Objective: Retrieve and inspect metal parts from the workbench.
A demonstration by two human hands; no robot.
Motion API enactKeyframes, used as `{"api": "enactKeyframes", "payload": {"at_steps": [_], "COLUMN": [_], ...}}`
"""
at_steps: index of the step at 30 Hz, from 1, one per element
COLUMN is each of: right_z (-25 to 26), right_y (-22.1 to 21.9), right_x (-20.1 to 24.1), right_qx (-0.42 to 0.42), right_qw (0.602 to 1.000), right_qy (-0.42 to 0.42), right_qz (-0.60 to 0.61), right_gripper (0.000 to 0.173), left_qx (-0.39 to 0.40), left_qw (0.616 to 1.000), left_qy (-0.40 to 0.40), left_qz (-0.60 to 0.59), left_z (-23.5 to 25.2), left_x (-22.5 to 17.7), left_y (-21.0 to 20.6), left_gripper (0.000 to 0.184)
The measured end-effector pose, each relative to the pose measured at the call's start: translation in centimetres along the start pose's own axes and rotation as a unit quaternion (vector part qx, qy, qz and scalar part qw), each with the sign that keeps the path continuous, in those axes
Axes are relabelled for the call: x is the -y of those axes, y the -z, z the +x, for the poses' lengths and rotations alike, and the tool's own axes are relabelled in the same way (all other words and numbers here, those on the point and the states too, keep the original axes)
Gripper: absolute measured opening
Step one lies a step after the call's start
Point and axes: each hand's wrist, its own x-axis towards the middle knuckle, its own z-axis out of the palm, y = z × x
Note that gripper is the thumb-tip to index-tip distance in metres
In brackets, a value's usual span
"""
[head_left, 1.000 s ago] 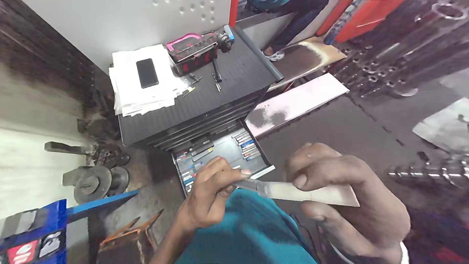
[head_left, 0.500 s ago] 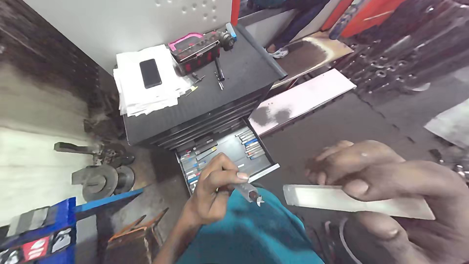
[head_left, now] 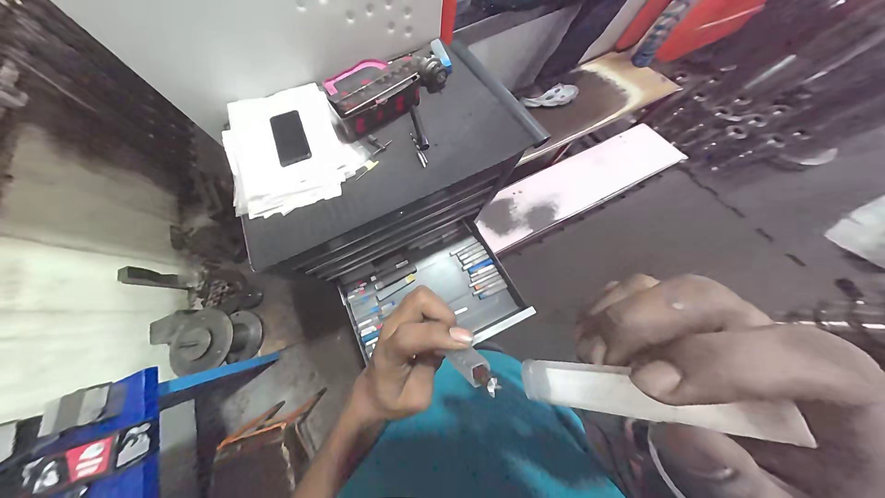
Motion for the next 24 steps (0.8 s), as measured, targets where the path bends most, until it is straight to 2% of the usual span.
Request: {"api": "enactKeyframes", "payload": {"at_steps": [6, 11, 14, 18, 24], "right_z": [-0.3, -0.3, -0.3, -0.4, -1.5], "right_y": [-0.7, -0.5, 0.2, 0.6, -0.1], "right_x": [-0.4, -1.1, -2.1, -3.0, -3.9], "right_qx": [0.020, 0.048, 0.078, 0.101, 0.070], "right_qw": [0.998, 0.993, 0.994, 0.994, 0.992], "right_qy": [0.017, -0.002, -0.021, -0.046, -0.101], "right_qz": [-0.060, -0.104, -0.078, -0.024, 0.009], "right_gripper": [0.019, 0.023, 0.023, 0.022, 0.021], "left_qx": [-0.002, 0.022, 0.027, 0.049, 0.047], "left_qw": [0.998, 0.981, 0.972, 0.972, 0.954], "left_qy": [0.013, 0.031, 0.049, 0.067, 0.099], "left_qz": [0.068, 0.192, 0.228, 0.220, 0.280], "left_z": [-0.2, -0.1, 0.0, 0.3, 0.6], "left_x": [0.1, -0.7, -1.4, -2.2, -3.0], "left_y": [0.0, 0.7, 1.2, 1.5, 0.7], "left_gripper": [0.024, 0.028, 0.028, 0.033, 0.044]}}
